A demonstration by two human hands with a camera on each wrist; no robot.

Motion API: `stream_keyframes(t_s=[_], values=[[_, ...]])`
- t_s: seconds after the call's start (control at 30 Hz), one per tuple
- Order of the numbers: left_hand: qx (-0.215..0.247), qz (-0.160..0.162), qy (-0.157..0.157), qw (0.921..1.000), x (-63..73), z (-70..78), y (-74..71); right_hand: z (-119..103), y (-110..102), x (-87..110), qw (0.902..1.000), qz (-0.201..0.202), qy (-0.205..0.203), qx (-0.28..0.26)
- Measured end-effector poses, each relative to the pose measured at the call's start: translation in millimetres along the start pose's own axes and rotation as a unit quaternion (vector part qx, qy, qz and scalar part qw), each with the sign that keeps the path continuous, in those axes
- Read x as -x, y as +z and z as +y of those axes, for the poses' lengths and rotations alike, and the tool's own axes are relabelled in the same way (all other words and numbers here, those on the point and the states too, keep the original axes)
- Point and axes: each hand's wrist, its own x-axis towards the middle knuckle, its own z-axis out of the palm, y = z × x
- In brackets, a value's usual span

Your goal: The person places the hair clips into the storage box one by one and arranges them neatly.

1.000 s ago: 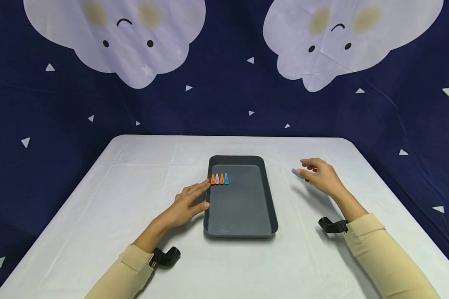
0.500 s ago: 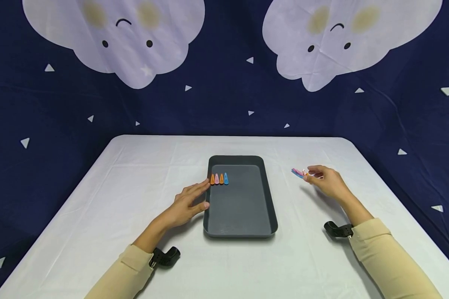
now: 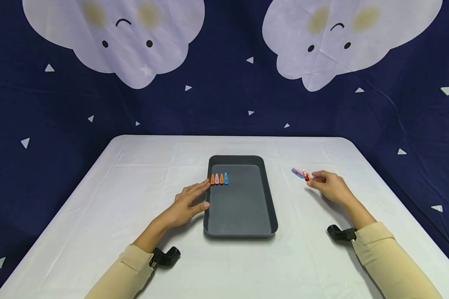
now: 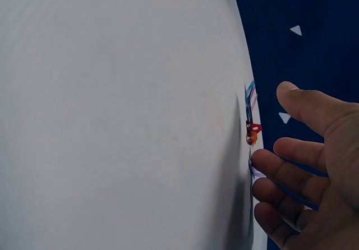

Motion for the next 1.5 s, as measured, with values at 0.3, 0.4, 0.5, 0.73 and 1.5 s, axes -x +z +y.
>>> stream_keyframes(t_s=[0.3,0.4,0.5,0.73,1.5], values=[[-0.001,0.003,0.005,1.0,0.4,0.1,-0.1,8,-2,3.2,0.9998,0.006,0.016,0.007],[-0.002,0.003,0.006,1.0,0.3,0.1,-0.1,10,-3,3.2,0.9998,0.008,0.014,0.008],[-0.002,0.002,0.005,1.0,0.0,0.2,0.0,13,-4,3.0,0.9998,0.014,0.008,0.015],[-0.003,0.001,0.002,1.0,-0.2,0.6,-0.4,18,-8,4.1,0.9993,0.031,0.007,0.021],[0.002,0.0,0.001,1.0,-0.3,0.7,-0.1,22,-4,-9.8,0.9989,0.019,0.032,0.03]])
